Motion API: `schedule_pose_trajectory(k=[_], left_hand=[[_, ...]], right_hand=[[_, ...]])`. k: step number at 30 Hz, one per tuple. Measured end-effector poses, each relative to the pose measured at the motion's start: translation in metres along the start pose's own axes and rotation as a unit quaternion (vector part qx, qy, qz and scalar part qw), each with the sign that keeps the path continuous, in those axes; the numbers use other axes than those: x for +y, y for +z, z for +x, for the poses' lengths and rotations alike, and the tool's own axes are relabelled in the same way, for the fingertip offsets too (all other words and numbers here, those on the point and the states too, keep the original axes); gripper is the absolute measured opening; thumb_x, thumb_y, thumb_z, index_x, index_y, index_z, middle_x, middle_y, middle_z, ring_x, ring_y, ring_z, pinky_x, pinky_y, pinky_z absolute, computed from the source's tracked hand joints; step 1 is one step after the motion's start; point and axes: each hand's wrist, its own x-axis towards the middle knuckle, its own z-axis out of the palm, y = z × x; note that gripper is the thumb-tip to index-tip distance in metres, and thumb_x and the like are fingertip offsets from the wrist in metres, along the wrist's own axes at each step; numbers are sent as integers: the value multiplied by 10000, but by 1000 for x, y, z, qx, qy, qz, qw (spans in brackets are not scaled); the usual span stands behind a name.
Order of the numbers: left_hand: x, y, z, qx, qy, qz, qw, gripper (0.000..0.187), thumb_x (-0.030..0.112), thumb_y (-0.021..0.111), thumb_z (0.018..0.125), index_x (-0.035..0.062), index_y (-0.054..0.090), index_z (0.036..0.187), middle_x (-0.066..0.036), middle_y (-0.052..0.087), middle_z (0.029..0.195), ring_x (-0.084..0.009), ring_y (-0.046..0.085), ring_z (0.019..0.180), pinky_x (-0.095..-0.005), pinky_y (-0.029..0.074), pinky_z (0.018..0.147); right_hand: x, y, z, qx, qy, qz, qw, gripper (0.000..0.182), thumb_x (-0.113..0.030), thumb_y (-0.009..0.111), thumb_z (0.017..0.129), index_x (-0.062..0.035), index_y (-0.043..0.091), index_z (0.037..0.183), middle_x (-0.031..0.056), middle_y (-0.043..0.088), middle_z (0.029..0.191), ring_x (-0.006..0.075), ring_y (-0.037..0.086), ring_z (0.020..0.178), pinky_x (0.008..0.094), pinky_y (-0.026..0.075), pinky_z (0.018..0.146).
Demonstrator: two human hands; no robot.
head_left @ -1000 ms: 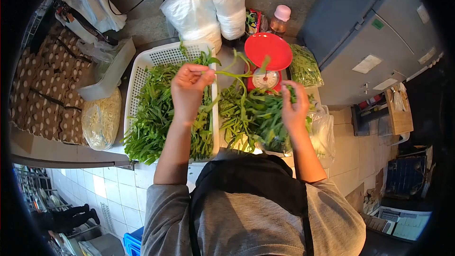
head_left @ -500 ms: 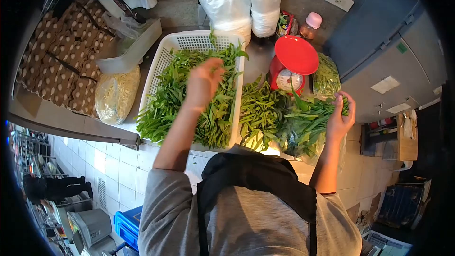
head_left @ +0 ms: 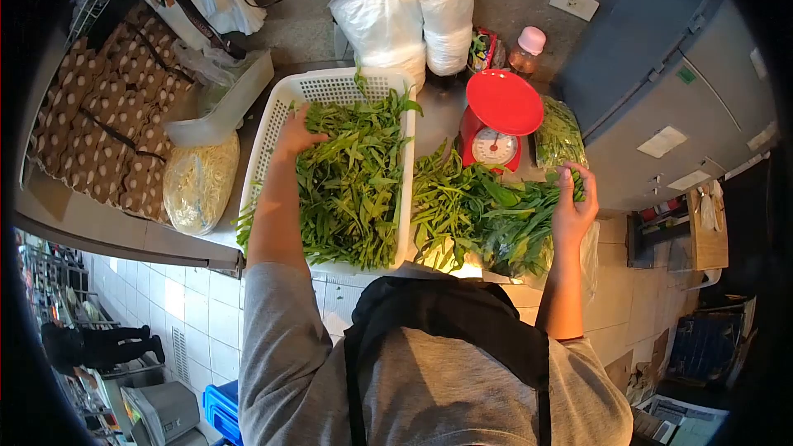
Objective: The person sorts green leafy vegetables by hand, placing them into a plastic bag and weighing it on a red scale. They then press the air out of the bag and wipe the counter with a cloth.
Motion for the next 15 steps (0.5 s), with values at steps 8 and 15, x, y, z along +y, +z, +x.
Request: schedule_pose_trajectory(k=[8,15], left_hand=[[28,-26,2,95,13,87,992,337,278,770,677,59,627,889,-142,618,1028,-337,608,930,-471,480,743],[42,-48,-6,-29,-9,72,997,330,356,679,775,40,670,869,-186,663,892,-351,643,832,-433,515,725]], right_hand=[[0,-1,2,1,11,-2,1000,136,-115,550,927,-7,593,998,75,607,946,137,601,877,271,497,747],[-1,11,1,-18,37,37,999,135,-112,556,921,-9,594,1000,64,603,917,128,588,867,256,469,755]])
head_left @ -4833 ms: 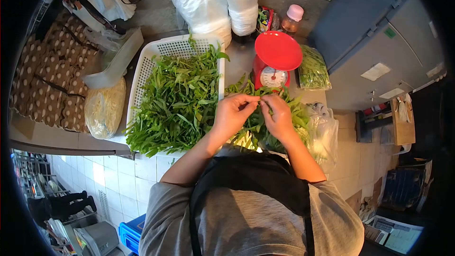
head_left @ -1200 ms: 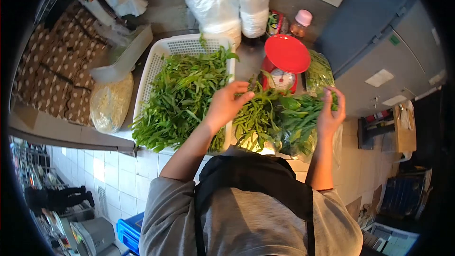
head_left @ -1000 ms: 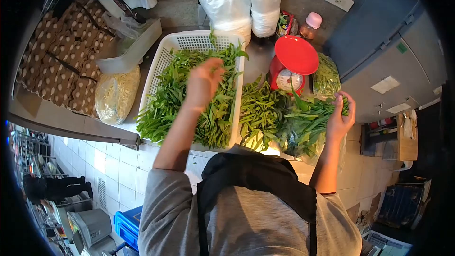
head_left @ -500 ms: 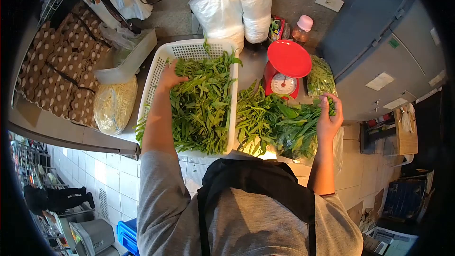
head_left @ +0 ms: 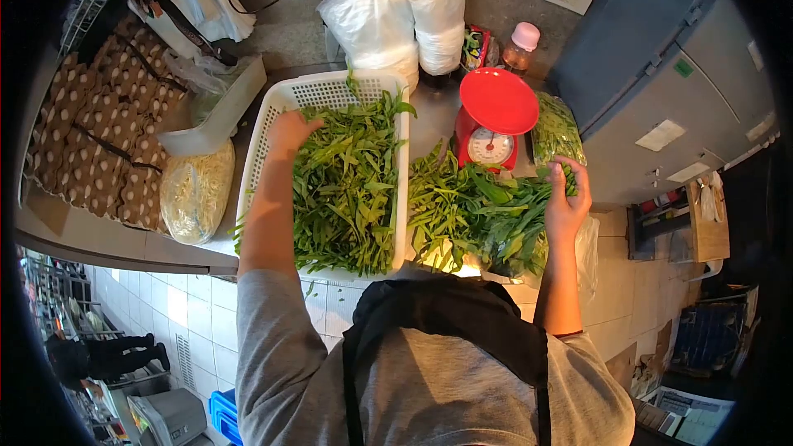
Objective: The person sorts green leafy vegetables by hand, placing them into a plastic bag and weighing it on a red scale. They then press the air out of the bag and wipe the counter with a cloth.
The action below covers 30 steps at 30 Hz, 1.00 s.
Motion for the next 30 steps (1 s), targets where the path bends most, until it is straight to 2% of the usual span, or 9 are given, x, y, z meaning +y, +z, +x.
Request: schedule_pose_trajectory(k=[2,8,14,15,18,24,25,28,30], left_hand=[[1,24,3,-12,-16,86,996,370,380,660,792,27,671,901,-193,665,935,-346,647,863,-431,517,753],[-4,2,4,-29,-19,38,999,380,371,633,812,25,667,966,-180,666,982,-339,646,925,-458,517,776],[-1,27,-4,-57,-84,71,992,403,388,638,813,33,662,1002,-177,663,999,-335,644,926,-445,514,776],[-9,17,-2,-79,-39,74,993,437,435,617,818,42,667,1001,-160,659,1036,-332,640,942,-445,510,782],[0,5,-8,-64,-113,38,991,481,485,571,827,49,675,1000,-153,658,1049,-329,637,953,-446,504,795],[16,20,-17,-42,-84,57,994,438,444,518,848,67,676,1006,-153,659,1044,-324,630,974,-446,494,820],[15,13,-16,-20,-89,69,993,336,355,505,860,105,685,995,-136,663,1024,-322,645,919,-432,507,794],[20,-41,-23,112,-53,79,989,280,315,506,865,132,696,957,-130,671,961,-321,655,864,-419,514,739],[27,-78,-34,221,-1,-33,975,227,295,535,865,150,704,914,-116,673,849,-270,654,723,-371,497,650]], right_hand=[[-4,1,-1,-20,18,-11,1000,130,-105,563,915,-9,596,996,62,605,915,127,578,862,255,457,764],[0,11,-4,-41,-9,-3,999,113,-83,585,894,-7,602,977,59,607,913,132,552,865,262,442,784],[-2,14,-3,-72,-9,1,997,113,-80,591,889,-6,603,973,72,612,906,131,557,850,264,444,773],[0,14,-4,-68,-5,-1,998,113,-81,592,888,-7,604,973,71,612,903,132,559,848,264,444,772],[7,14,-7,-71,2,4,997,114,-85,594,887,-10,604,973,72,613,894,136,564,842,266,445,770],[14,24,-13,-101,-5,34,994,123,-97,604,882,-10,603,969,83,618,890,159,578,840,276,448,775],[13,24,-15,-104,-2,36,994,125,-98,605,881,-10,602,969,87,619,891,163,580,843,279,449,779],[14,25,-15,-110,-2,32,993,128,-100,607,879,-8,601,968,99,624,902,177,584,855,291,450,787],[15,24,-15,-115,-4,22,993,130,-101,607,878,-6,600,966,107,627,911,187,587,864,298,450,791]])
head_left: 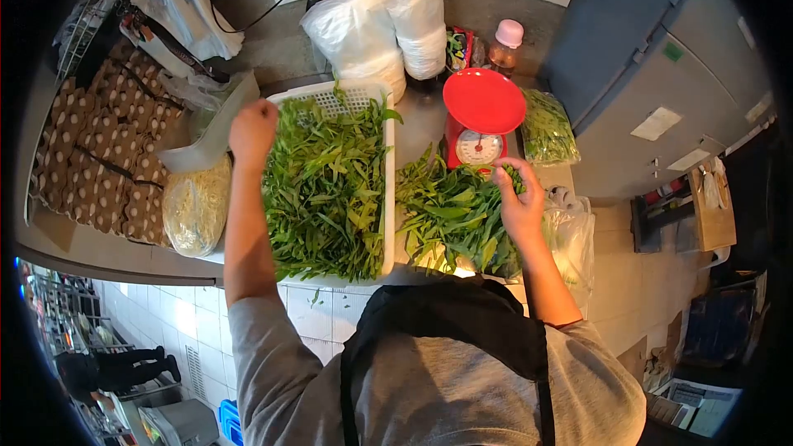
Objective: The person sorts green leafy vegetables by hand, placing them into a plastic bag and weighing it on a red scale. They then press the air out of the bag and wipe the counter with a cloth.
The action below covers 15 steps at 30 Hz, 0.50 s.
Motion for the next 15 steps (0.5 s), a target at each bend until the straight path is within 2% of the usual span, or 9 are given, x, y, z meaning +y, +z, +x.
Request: schedule_pose_trajectory(k=[3,6,8,10,11,12,14,15], left_hand=[[36,-64,-10,36,7,-220,975,200,262,581,855,105,697,894,-76,666,761,-181,604,654,-308,455,599],[56,-59,-29,-43,30,-440,896,180,205,594,855,54,685,890,-32,645,730,-108,539,640,-238,416,586],[90,-51,-60,-81,28,-526,846,164,166,613,854,16,673,881,-25,643,744,-84,546,676,-224,423,593],[112,-22,-87,-73,63,-479,872,134,145,629,853,21,673,878,-38,646,770,-86,561,693,-248,450,611],[126,-20,-99,-104,67,-468,875,149,147,613,869,9,669,880,-47,646,788,-97,571,707,-249,457,637],[138,-18,-111,-134,70,-456,877,166,148,598,885,-3,664,883,-56,646,805,-107,580,721,-251,464,663],[155,-4,-132,-118,125,-435,884,180,162,614,871,-10,666,860,-72,644,791,-122,589,715,-258,465,657],[164,-4,-139,-139,126,-425,885,175,162,611,868,-4,666,866,-80,643,788,-143,599,715,-266,468,656]], right_hand=[[-1,1,7,3,-22,13,1000,130,-95,607,873,-5,598,967,116,628,915,213,594,866,306,450,796],[-11,3,14,-6,-59,-3,998,138,-90,607,871,-2,595,977,131,626,911,237,597,872,314,446,803],[-25,5,16,-13,-126,-57,990,128,-63,611,847,-25,600,968,128,626,904,272,597,863,343,447,786],[-27,7,16,-31,-187,-107,976,122,-50,615,832,-39,604,953,121,629,900,280,596,853,359,446,772],[-30,8,15,-42,-223,-139,964,181,-27,628,788,-64,598,962,101,630,930,284,591,860,371,435,746],[-30,10,14,-51,-236,-165,956,206,-23,631,776,-66,593,974,96,628,945,279,590,867,369,430,741],[-27,16,11,-71,-263,-211,939,256,-15,638,754,-69,583,997,87,626,976,270,587,881,365,422,731],[-21,20,10,-64,-275,-222,933,313,-9,641,726,-74,568,1023,80,617,994,266,580,888,367,413,712]])
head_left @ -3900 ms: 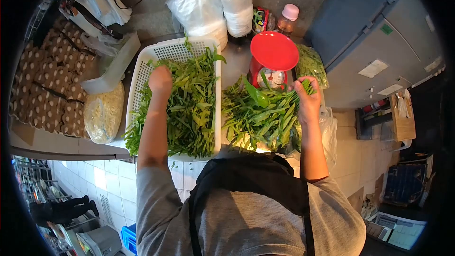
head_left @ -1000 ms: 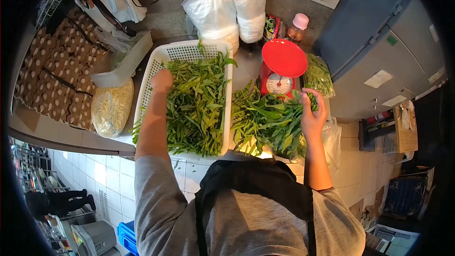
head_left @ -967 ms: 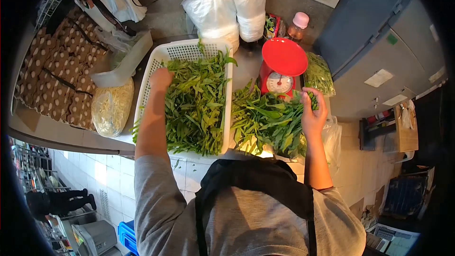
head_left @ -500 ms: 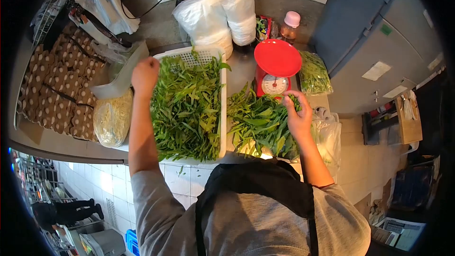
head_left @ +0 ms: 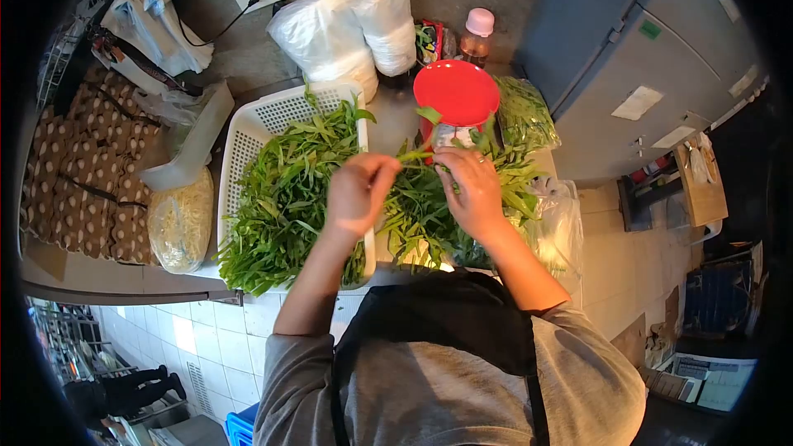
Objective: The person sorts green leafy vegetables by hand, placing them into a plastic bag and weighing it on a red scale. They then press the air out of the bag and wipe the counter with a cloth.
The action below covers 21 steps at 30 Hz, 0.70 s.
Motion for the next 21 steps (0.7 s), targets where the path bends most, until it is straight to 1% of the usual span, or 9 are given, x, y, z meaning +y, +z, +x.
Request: schedule_pose_trajectory(k=[2,5,9,11,12,15,16,19,21], left_hand=[[21,6,-6,-60,-29,40,997,166,173,610,859,19,667,881,-106,631,783,-210,615,703,-296,470,646],[17,14,-14,-36,-5,-13,999,161,177,615,855,22,654,876,-127,593,752,-275,571,631,-346,447,580],[13,17,-28,-61,-34,-40,997,137,138,608,862,14,663,877,-100,605,758,-214,586,676,-299,450,615],[17,19,-36,-79,-48,-47,995,130,133,610,861,16,665,877,-96,596,747,-212,576,666,-296,444,609],[17,18,-39,-87,-53,-40,994,131,137,613,856,20,669,875,-95,593,748,-216,581,677,-321,452,620],[-3,15,-47,-155,31,68,985,157,154,633,834,26,667,918,-101,602,771,-227,594,709,-349,467,651],[-12,15,-51,-166,43,104,980,220,160,662,800,32,658,979,-115,621,809,-238,606,746,-370,476,681],[-30,3,-38,-105,39,109,988,270,150,679,778,40,649,1023,-122,642,862,-245,616,777,-350,485,702],[-40,-27,-5,-103,-37,133,985,188,198,666,776,41,667,879,-122,649,937,-292,615,841,-382,502,750]], right_hand=[[1,7,-6,-6,5,-27,1000,304,-15,643,727,-71,570,1017,81,616,984,265,579,877,370,412,708],[-1,10,-16,-24,9,-47,999,303,-17,647,722,-72,572,1011,89,613,956,273,578,856,375,409,695],[-3,14,-23,-39,85,14,996,228,-21,619,764,-51,579,987,123,614,897,296,583,840,382,429,711],[19,34,-36,10,203,101,974,150,-52,595,818,-37,580,967,126,619,866,271,598,816,365,444,724],[30,38,-40,35,261,143,954,118,-67,583,846,-30,580,957,127,621,851,258,606,804,356,451,730],[45,20,-33,38,362,224,904,131,-141,565,901,-15,577,936,106,625,814,197,610,751,314,461,705],[47,16,-34,48,352,207,912,137,-150,572,901,-18,578,937,93,620,801,174,596,731,297,455,685],[49,5,-29,58,343,168,922,147,-165,592,898,-25,578,941,62,602,768,119,556,689,256,440,642],[41,-6,-27,30,372,162,914,143,-157,601,891,-26,578,945,53,586,756,100,529,684,239,432,634]])
